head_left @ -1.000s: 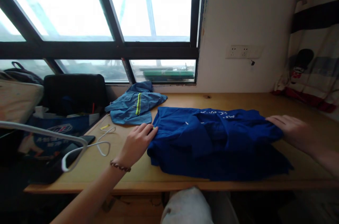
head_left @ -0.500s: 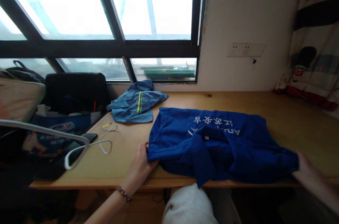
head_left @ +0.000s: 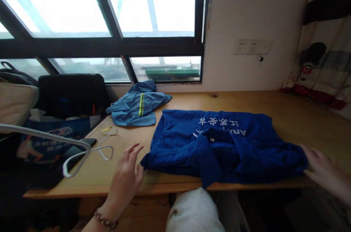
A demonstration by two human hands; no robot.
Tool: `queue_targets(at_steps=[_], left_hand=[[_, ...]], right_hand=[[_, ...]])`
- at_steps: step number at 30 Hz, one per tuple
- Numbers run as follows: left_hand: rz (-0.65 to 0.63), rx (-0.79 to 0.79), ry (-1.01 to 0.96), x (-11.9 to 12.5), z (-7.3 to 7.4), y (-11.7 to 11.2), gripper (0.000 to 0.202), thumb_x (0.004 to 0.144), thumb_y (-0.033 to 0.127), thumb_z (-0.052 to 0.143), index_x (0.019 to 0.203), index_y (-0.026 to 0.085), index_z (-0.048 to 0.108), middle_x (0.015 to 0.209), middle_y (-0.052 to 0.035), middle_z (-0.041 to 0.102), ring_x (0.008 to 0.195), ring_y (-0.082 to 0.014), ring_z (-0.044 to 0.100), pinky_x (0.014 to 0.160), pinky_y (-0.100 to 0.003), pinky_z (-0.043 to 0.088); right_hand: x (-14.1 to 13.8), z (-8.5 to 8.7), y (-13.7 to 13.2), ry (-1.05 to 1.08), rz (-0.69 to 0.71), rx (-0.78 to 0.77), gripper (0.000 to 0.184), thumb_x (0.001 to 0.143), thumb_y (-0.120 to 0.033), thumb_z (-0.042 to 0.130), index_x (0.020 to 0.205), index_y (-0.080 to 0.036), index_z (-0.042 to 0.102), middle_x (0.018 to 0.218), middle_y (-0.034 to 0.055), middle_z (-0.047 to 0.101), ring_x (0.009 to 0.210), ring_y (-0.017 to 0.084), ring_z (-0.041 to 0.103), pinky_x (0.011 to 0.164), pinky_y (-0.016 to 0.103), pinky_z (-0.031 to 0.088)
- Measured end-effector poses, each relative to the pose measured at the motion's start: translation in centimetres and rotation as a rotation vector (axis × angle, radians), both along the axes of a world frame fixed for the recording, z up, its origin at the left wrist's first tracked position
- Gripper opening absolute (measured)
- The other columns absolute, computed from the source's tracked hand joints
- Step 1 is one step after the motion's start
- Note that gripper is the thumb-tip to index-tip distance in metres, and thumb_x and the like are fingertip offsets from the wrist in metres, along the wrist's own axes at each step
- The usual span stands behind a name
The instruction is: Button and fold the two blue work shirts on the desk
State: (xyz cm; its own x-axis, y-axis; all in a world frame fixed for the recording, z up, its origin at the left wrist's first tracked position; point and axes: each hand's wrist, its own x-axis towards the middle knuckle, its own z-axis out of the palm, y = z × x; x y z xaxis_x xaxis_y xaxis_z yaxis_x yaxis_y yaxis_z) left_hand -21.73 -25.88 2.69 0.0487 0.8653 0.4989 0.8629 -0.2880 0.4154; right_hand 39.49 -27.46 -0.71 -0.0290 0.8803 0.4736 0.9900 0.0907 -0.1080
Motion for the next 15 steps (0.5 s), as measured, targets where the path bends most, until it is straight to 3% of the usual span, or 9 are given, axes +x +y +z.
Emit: queue_targets(at_steps=[2,4,6,8,11,15], left_hand=[[-0.131,0.086,0.066,3.2,1.9,-1.4,0.044,0.074,0.013,0.041,0.117,0.025,0.040,0.121,-0.0083,0.043,0.116,-0.0239,0.038,0.096,-0.043,0.034],[-0.315,0.106,0.135,7.6,3.4,-2.2,0.040,0.077,0.019,0.044,0.116,0.027,0.041,0.121,-0.0076,0.045,0.120,-0.0240,0.033,0.098,-0.045,0.031],[-0.517,0.099,0.269,12.2,4.0,-2.1,0.041,0.076,0.034,0.049,0.116,0.027,0.043,0.124,-0.0086,0.043,0.125,-0.0292,0.023,0.101,-0.054,0.017],[-0.663,0.081,0.369,16.1,4.0,-0.9,0.055,0.071,0.046,0.053,0.120,0.022,0.042,0.122,-0.0131,0.044,0.125,-0.0320,0.021,0.101,-0.059,0.006],[-0.745,0.022,0.497,19.0,3.7,1.8,0.060,0.060,0.047,0.065,0.109,0.018,0.050,0.102,-0.0131,0.054,0.117,-0.0325,0.031,0.098,-0.059,0.003],[-0.827,-0.021,0.658,18.3,4.9,4.9,0.044,0.053,0.047,0.071,0.086,0.020,0.059,0.091,-0.0071,0.053,0.100,-0.0279,0.040,0.094,-0.053,0.017]], right_hand=[[-6.2,3.3,-1.2,-0.061,0.084,0.073,0.076,0.064,-0.025,0.044,0.132,-0.043,0.015,0.117,0.0050,0.051,0.102,0.037,0.050,0.085,0.058,0.041],[-13.3,5.6,-2.1,-0.044,0.263,-0.005,0.065,0.074,-0.025,0.039,0.132,-0.042,0.017,0.119,-0.0009,0.050,0.109,0.028,0.047,0.092,0.049,0.040],[-19.6,6.3,-2.3,-0.086,0.435,-0.052,0.058,0.077,-0.029,0.039,0.131,-0.042,0.020,0.118,-0.0038,0.050,0.110,0.023,0.046,0.090,0.044,0.044],[-23.2,5.7,-1.5,-0.167,0.473,-0.102,0.064,0.072,-0.039,0.051,0.131,-0.032,0.027,0.125,0.0015,0.045,0.115,0.028,0.039,0.090,0.046,0.042],[-23.3,4.3,0.8,-0.196,0.433,-0.146,0.080,0.055,-0.044,0.067,0.127,-0.025,0.036,0.130,0.0091,0.037,0.118,0.036,0.030,0.089,0.054,0.036],[-18.8,4.5,3.2,-0.098,0.446,-0.264,0.060,0.052,-0.035,0.071,0.109,-0.026,0.052,0.132,0.0074,0.033,0.120,0.035,0.024,0.091,0.053,0.030]])
